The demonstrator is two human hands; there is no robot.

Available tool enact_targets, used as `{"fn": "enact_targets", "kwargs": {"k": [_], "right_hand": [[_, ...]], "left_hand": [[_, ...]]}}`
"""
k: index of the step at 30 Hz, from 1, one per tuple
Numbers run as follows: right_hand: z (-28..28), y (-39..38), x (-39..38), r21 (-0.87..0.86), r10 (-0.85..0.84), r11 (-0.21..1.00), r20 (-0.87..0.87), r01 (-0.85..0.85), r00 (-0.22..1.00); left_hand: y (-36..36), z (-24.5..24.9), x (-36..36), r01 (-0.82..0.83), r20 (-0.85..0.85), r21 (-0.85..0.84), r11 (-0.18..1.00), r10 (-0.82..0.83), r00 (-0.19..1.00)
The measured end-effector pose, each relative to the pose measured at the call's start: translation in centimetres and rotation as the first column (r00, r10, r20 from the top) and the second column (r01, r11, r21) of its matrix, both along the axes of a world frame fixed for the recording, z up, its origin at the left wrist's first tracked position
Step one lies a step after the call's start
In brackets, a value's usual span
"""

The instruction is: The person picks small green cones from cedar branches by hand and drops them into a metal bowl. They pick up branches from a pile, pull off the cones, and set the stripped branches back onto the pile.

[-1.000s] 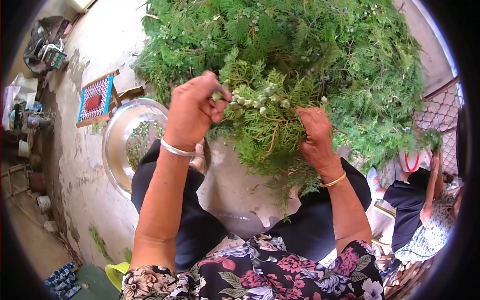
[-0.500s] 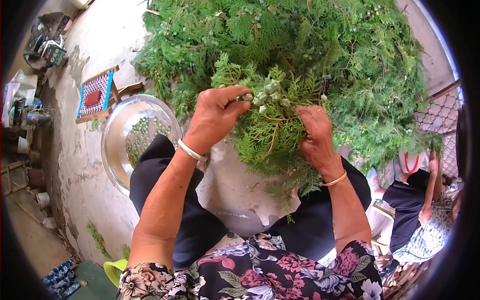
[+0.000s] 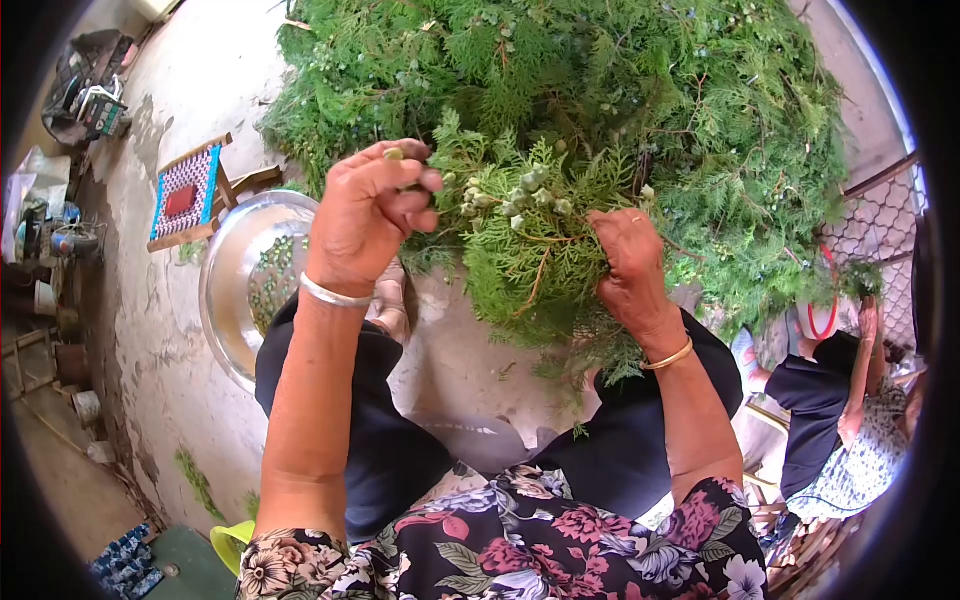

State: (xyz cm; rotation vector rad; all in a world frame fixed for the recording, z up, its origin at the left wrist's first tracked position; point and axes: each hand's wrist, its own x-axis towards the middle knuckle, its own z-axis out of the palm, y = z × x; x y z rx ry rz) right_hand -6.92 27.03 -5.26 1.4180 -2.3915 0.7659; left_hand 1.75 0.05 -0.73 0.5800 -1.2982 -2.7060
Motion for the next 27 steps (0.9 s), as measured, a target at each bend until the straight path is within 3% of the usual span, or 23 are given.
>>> {"fn": "enact_targets", "kwargs": {"k": [6, 7, 9, 10, 13, 14, 17, 20, 24, 26, 27], "right_hand": [[0.0, -0.6, 0.3, 0.042, 0.009, 0.999, -0.015, -0.009, 1.000], [0.1, -0.7, 0.3, 0.045, 0.013, 0.999, -0.022, -0.012, 1.000], [0.2, -1.0, 0.6, 0.047, 0.019, 0.999, -0.028, -0.017, 0.999], [0.3, -1.2, 0.8, 0.053, 0.030, 0.998, -0.009, -0.030, 0.999], [-0.1, -1.5, 0.9, 0.058, 0.051, 0.997, 0.011, -0.051, 0.999], [-0.2, -1.5, 1.0, 0.056, 0.057, 0.997, 0.014, -0.058, 0.998], [0.1, -1.6, 1.1, 0.081, 0.047, 0.995, 0.027, -0.050, 0.999], [0.1, -1.5, 1.1, 0.086, 0.041, 0.995, 0.009, -0.042, 0.999], [0.1, -1.3, 0.9, 0.102, 0.067, 0.992, 0.025, -0.069, 0.997], [0.3, -1.2, 1.1, 0.105, 0.093, 0.989, 0.093, -0.103, 0.991], [0.4, -1.2, 1.1, 0.105, 0.094, 0.989, 0.094, -0.104, 0.991]], "left_hand": [[2.8, -1.4, -0.6, 0.097, -0.033, -0.031, 0.995, -0.098, 0.995], [3.3, -1.4, -0.8, 0.085, -0.027, -0.231, 0.969, -0.094, 0.995], [3.7, -1.5, -0.9, 0.072, 0.013, -0.568, 0.820, -0.078, 0.997], [4.0, -1.5, -1.0, 0.070, 0.015, -0.568, 0.820, -0.075, 0.997], [4.3, -2.0, -1.6, -0.019, -0.096, -0.824, 0.567, -0.106, 0.990], [4.5, -1.8, -1.6, -0.017, -0.096, -0.824, 0.567, -0.108, 0.990], [5.0, -2.1, -1.5, -0.049, -0.105, -0.964, 0.261, -0.202, 0.974], [4.8, -2.8, -1.3, -0.058, -0.109, -0.979, 0.194, -0.261, 0.959], [4.2, -1.9, -1.1, -0.077, -0.139, -0.975, 0.210, -0.298, 0.944], [4.0, -0.8, -0.9, 0.062, -0.045, -0.934, 0.351, -0.289, 0.956], [3.8, -1.5, -1.1, 0.004, -0.133, -0.908, 0.419, -0.298, 0.945]]}}
